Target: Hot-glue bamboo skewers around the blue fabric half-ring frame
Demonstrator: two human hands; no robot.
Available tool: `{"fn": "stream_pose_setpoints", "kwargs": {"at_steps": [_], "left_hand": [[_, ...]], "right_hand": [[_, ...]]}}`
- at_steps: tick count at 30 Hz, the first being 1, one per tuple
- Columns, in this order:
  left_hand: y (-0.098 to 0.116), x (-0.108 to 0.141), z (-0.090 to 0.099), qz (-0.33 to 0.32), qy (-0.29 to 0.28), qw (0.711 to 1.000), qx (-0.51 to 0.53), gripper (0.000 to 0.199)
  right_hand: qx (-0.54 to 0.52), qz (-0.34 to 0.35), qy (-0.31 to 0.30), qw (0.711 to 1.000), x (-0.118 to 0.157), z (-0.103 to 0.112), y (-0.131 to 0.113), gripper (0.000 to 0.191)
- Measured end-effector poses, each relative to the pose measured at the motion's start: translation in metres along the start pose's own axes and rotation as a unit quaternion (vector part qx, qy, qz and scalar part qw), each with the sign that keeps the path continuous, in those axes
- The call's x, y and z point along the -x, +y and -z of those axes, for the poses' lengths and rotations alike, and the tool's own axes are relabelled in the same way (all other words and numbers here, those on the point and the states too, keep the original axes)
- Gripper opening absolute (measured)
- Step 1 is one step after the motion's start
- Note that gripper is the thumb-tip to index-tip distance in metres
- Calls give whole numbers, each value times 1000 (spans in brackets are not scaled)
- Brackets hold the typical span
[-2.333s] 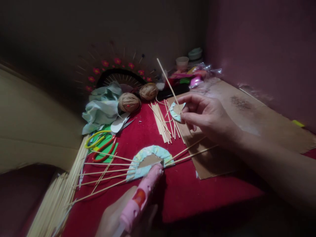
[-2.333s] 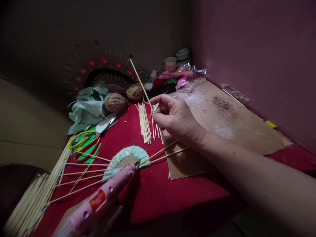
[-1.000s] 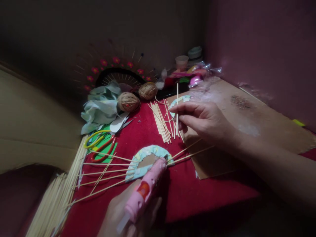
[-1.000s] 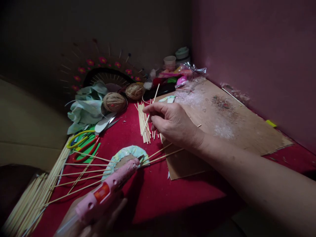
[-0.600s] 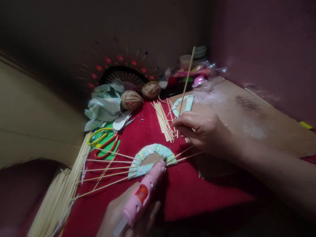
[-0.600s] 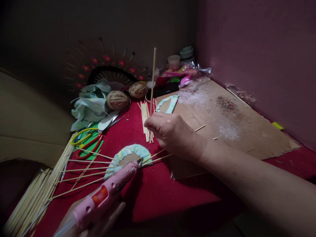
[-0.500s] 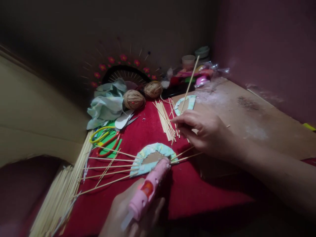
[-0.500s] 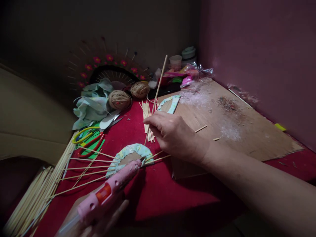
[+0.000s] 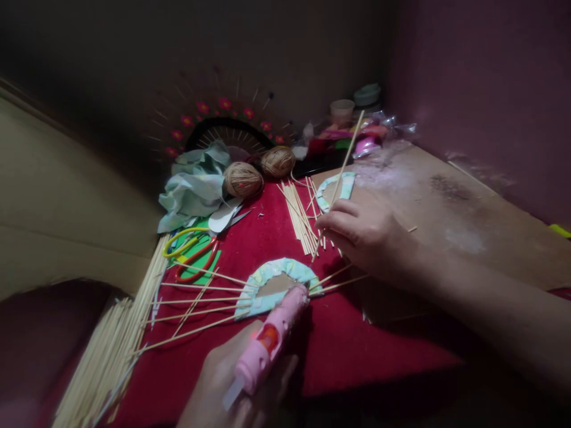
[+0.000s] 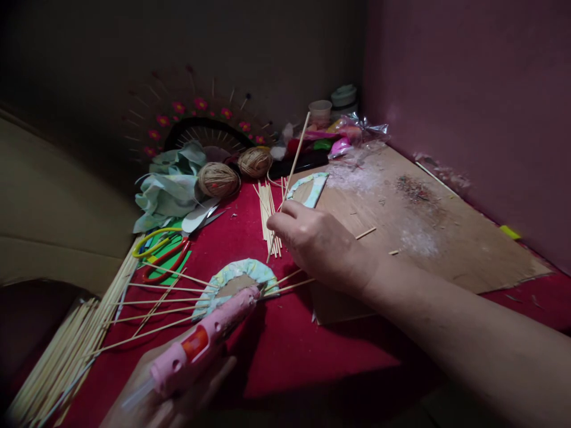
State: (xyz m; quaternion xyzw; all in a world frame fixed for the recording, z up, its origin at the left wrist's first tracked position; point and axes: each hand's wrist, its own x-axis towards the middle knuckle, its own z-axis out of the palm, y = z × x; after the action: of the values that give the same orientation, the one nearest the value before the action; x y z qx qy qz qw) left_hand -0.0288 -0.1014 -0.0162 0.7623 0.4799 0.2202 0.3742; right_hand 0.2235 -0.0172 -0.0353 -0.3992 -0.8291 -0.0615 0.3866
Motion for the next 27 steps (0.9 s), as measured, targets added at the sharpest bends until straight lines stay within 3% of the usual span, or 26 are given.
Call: {"fn": "stream_pose_setpoints", "kwargs": {"at_steps": [2, 8, 17, 27], "left_hand": [[0, 2, 2, 1, 6, 1000, 22, 44], [0, 7, 8, 21, -26, 999, 24, 44], [7, 6, 5, 49, 16, 998, 38, 46], [4, 8, 7, 39, 20, 999, 33, 49]], "right_hand": [[43, 5, -31, 999, 1, 2, -1, 26], [155, 59, -11, 986, -1, 11, -11, 35], [18, 108, -133, 985, -3, 5, -2, 26], [-85, 1, -186, 979, 2, -2, -1, 24]]}}
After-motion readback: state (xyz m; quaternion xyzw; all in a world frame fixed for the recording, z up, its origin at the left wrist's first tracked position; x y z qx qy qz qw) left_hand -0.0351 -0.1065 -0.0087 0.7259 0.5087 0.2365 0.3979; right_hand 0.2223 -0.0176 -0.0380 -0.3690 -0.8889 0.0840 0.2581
